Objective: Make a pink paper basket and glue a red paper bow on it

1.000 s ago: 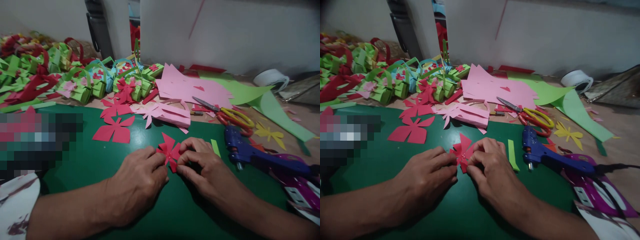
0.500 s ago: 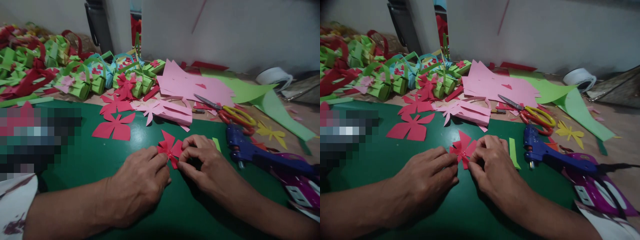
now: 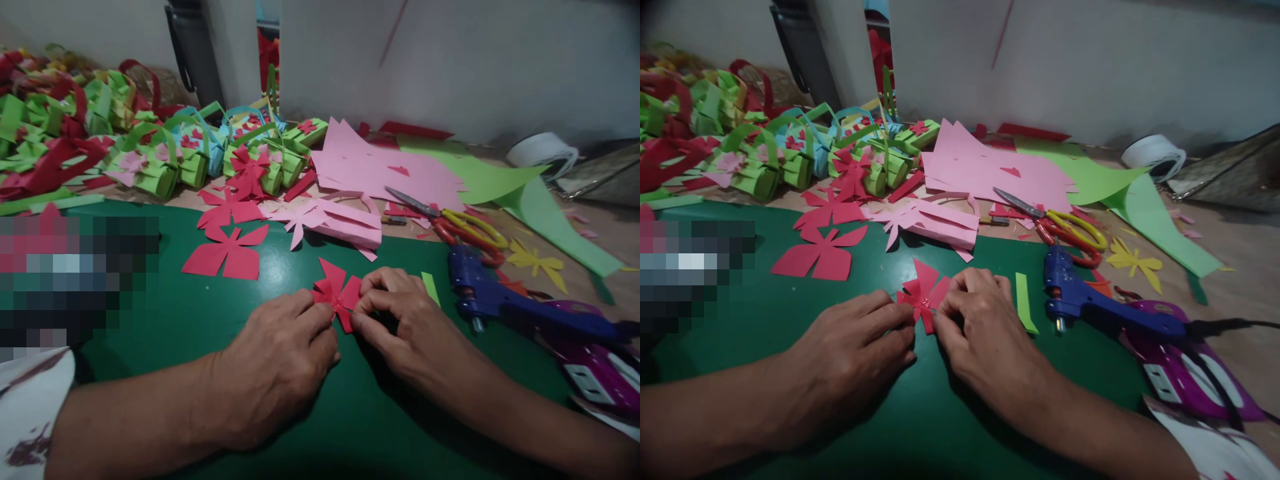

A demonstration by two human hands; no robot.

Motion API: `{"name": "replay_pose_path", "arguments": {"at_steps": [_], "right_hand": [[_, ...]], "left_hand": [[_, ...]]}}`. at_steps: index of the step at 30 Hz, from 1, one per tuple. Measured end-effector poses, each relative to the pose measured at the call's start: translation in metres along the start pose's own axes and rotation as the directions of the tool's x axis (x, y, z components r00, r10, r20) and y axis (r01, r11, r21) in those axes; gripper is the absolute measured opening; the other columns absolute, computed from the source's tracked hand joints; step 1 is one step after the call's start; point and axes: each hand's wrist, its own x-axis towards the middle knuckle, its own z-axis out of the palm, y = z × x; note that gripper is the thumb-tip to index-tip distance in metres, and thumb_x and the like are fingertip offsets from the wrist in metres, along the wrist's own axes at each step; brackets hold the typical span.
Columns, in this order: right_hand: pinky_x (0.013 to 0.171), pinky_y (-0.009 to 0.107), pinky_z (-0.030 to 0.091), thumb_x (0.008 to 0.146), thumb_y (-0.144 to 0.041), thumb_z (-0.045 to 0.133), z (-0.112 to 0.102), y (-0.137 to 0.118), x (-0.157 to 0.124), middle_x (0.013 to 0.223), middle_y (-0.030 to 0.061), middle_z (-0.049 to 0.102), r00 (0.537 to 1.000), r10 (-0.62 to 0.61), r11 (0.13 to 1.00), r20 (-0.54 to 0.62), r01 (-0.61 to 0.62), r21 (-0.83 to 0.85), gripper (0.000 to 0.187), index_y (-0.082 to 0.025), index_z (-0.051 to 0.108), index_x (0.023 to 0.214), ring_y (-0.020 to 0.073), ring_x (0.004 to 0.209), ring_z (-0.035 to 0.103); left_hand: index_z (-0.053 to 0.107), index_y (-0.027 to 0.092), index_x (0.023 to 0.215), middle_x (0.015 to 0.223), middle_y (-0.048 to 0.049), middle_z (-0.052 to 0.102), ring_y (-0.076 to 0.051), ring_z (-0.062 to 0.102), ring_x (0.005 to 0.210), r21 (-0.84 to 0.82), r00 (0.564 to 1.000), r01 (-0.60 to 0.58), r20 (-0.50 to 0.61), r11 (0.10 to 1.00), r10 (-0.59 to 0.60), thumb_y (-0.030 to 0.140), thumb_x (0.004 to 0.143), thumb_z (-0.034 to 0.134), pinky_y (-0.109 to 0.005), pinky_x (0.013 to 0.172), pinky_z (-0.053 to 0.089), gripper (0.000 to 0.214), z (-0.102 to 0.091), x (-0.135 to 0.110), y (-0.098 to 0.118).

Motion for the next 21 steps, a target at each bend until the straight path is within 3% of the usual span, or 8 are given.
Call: {"name": "replay_pose_path", "arguments": {"at_steps": [10,16,21], "right_hand": [[0.075,0.04,0.036,0.082,-0.015,0.052,0.0031,-0.0004,0.0014,0.082,0.0029,0.056,0.999,0.033,0.999,-0.038,-0.033,-0.002,0.025,-0.019,0.05,0.057,0.0192,0.083,0.049],[0.072,0.038,0.036,0.08,-0.013,0.051,0.0026,-0.0012,0.004,0.079,0.0028,0.055,0.999,0.017,1.0,-0.052,-0.018,-0.008,0.026,-0.019,0.046,0.055,0.0182,0.08,0.049],[0.074,0.038,0.036,0.079,-0.014,0.056,0.0025,0.0012,0.0035,0.082,0.0027,0.056,0.999,0.012,0.999,-0.038,-0.011,0.034,0.021,-0.02,0.054,0.059,0.0189,0.083,0.049]], "left_hand": [[0.062,0.012,0.081,0.08,-0.0074,0.061,-0.018,0.048,0.07,-0.005,1.0,-0.001,-0.012,1.0,0.001,0.019,0.091,0.047,-0.032,0.062,0.045,0.019,0.0011,0.0,-0.0008],[0.061,0.013,0.09,0.083,-0.0067,0.06,-0.018,0.047,0.071,-0.001,0.999,0.018,0.049,1.0,-0.018,0.023,0.091,0.048,-0.033,0.062,0.044,0.016,0.0021,-0.0002,0.0002],[0.061,0.013,0.094,0.086,-0.0072,0.06,-0.02,0.048,0.074,0.01,0.996,0.043,0.082,0.999,-0.044,0.029,0.09,0.051,-0.035,0.062,0.044,0.019,0.0022,0.0019,0.0001]]}}
